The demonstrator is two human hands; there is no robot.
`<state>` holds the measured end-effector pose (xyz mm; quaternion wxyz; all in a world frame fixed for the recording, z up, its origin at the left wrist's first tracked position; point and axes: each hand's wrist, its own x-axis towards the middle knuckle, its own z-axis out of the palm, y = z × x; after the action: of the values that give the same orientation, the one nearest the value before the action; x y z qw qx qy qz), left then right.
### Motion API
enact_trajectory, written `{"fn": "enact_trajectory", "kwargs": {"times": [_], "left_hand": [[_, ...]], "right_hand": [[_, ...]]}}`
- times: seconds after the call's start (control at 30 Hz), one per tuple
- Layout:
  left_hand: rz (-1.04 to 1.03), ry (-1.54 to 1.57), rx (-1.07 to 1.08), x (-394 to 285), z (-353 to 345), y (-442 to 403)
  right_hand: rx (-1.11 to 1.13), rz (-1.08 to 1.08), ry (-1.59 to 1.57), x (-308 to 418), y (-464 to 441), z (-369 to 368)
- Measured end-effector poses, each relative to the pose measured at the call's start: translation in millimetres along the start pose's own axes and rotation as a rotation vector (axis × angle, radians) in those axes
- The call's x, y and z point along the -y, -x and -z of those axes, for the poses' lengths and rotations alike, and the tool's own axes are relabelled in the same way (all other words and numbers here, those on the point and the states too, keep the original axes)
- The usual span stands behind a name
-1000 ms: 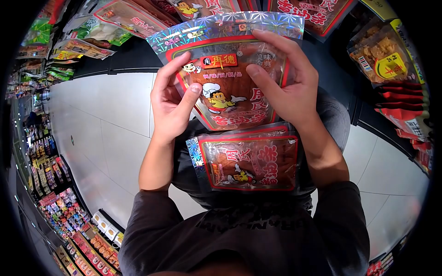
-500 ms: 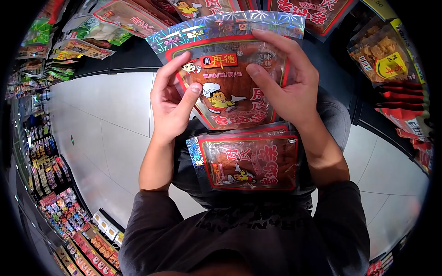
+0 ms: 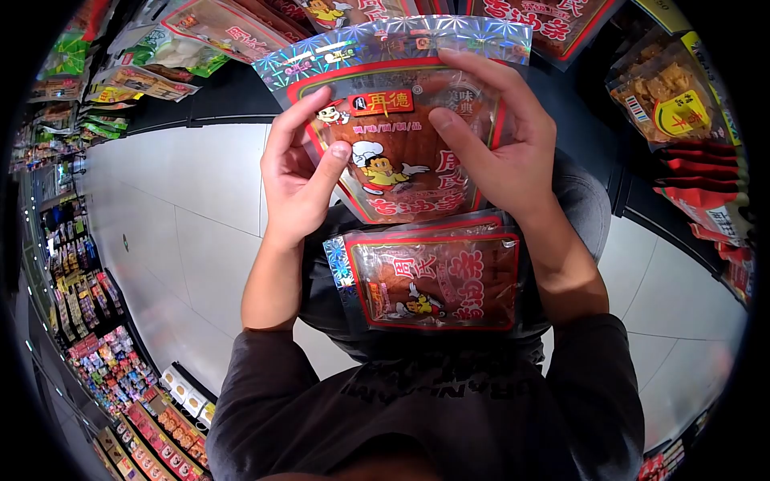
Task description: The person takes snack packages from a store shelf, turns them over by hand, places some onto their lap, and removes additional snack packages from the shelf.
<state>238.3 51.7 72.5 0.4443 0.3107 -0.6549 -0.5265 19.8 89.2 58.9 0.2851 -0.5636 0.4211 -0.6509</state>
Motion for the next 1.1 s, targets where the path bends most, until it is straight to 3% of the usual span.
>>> {"fn": "enact_trajectory", "kwargs": {"times": [1.1], "left_hand": [[-0.019,0.025,-0.006,1.4,-2.3,-1.3]], "right_hand": [[0.005,-0.011,0.039,-1.9,0.3,2.4]]}}
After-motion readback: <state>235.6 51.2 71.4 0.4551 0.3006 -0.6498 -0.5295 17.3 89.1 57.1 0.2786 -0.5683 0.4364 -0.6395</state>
